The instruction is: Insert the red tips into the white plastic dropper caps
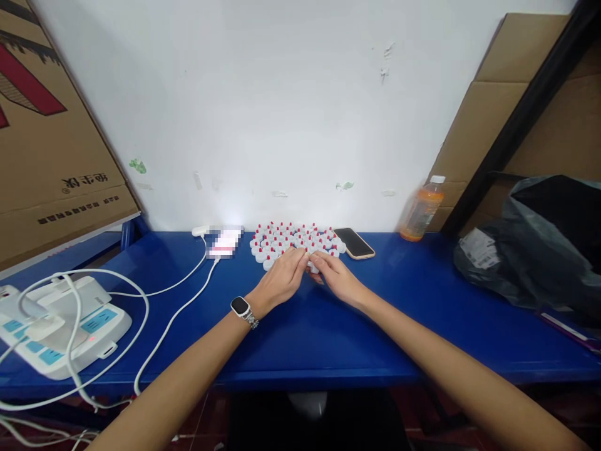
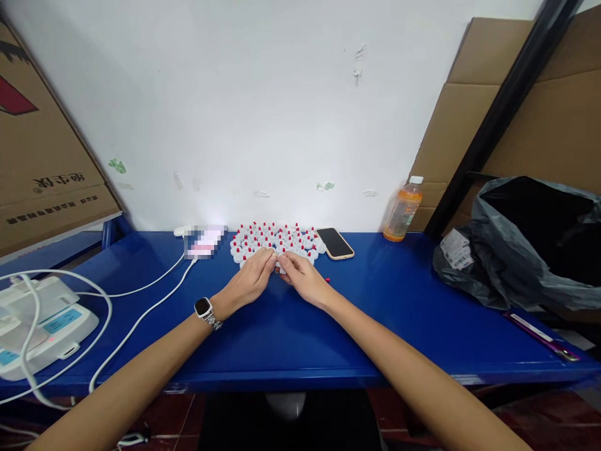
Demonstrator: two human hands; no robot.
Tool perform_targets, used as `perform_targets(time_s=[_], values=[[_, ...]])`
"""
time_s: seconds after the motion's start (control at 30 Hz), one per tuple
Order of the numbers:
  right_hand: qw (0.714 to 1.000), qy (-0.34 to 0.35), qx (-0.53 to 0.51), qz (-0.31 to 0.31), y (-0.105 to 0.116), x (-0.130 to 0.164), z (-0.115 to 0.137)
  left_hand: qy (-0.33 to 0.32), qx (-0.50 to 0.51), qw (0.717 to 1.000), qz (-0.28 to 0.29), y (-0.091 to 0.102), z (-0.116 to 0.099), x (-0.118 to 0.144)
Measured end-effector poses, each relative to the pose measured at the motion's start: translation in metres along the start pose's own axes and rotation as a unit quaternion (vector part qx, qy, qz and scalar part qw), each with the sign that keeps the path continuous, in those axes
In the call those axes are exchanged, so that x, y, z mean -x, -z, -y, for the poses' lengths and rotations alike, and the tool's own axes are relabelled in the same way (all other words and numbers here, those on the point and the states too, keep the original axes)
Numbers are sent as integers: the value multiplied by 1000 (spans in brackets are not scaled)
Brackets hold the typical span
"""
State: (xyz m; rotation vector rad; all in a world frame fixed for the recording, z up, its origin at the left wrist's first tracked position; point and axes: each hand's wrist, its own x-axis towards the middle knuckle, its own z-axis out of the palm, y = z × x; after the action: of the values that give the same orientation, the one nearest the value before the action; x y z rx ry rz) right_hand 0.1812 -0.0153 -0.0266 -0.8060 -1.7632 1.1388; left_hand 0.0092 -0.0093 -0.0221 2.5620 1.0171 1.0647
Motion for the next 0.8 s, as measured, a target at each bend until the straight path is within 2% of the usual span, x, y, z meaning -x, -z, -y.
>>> perform_targets(time_s=[0.2,0.37,0.43,0.53,0.63,0.73,0.8], values=[[983,58,160,-61,4,2,7,109,130,985,-30,-11,-5,-3],[956,90,261,-100,0,4,16,130,191,972,-33,-17,-6,-4],[955,90,258,-119,-3,2,16,132,199,970,-34,-18,-7,-4],[977,32,159,-136,-7,-3,11,134,188,972,-36,-20,-9,-3],[989,-72,-7,-126,-9,-9,6,133,163,977,-32,-20,-11,-2],[970,-162,-155,-99,-11,-11,4,132,157,979,-22,-19,-13,-2],[956,-193,-207,-80,-11,-10,4,136,156,978,-19,-20,-14,-2]])
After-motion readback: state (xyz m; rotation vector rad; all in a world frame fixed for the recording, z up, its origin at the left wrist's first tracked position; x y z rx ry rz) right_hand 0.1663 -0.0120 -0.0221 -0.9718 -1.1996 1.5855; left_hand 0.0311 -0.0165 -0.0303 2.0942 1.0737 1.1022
